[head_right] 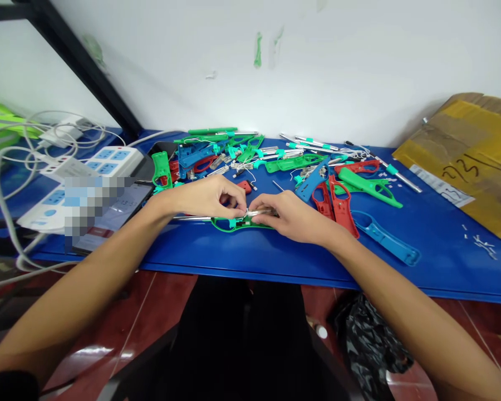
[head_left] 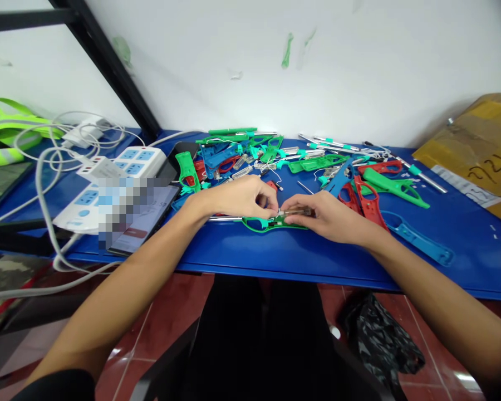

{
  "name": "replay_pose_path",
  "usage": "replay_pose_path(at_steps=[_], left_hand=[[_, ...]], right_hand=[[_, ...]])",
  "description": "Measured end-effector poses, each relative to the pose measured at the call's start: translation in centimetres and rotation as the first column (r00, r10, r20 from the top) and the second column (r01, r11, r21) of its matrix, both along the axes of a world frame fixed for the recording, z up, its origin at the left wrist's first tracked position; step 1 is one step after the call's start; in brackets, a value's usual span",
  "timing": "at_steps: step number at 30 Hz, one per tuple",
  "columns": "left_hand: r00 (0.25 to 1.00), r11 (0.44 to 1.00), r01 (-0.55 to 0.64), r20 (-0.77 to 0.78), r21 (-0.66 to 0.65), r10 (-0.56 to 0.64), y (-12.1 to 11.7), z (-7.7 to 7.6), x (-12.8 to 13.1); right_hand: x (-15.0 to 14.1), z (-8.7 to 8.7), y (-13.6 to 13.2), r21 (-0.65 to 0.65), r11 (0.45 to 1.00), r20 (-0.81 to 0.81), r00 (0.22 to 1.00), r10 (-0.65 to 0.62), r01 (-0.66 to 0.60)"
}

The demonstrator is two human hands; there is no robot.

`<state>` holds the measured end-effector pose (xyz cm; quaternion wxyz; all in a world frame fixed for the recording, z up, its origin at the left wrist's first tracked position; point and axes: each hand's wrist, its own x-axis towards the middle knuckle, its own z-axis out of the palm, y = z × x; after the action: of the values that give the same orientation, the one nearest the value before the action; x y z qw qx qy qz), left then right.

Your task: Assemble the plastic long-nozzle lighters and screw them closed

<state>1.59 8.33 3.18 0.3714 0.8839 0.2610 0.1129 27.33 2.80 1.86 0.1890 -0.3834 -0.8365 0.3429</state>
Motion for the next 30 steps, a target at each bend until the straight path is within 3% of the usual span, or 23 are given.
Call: replay_pose_path(at_steps=[15,20,25,30], left_hand=[[0.999,0.995,0.006,-0.054,0.099,-0.001,-0.5,0.8,-0.6],[0.991,0.955,-0.132,0.042,0.266,0.126,-4.2,0.4,-2.4],[0.965,0.895,-0.252,0.024,0.367,0.262,-8.9,-1.7,-2.9],[0.946,0.869,-0.307,0.028,0.388,0.322,-9.9,-3.3,-1.8]], right_hand=[[0.0,0.7,-0.1,0.187,0.982,0.097,0.995,0.017,-0.035],[0.6,0.1,0.1,0.272,0.961,0.126,0.992,0.020,-0.054],[0.7,-0.6,0.2,0.300,0.951,0.154,0.988,0.022,-0.068],[0.6,-0.6,0.0,0.333,0.938,0.196,0.980,0.035,-0.100]])
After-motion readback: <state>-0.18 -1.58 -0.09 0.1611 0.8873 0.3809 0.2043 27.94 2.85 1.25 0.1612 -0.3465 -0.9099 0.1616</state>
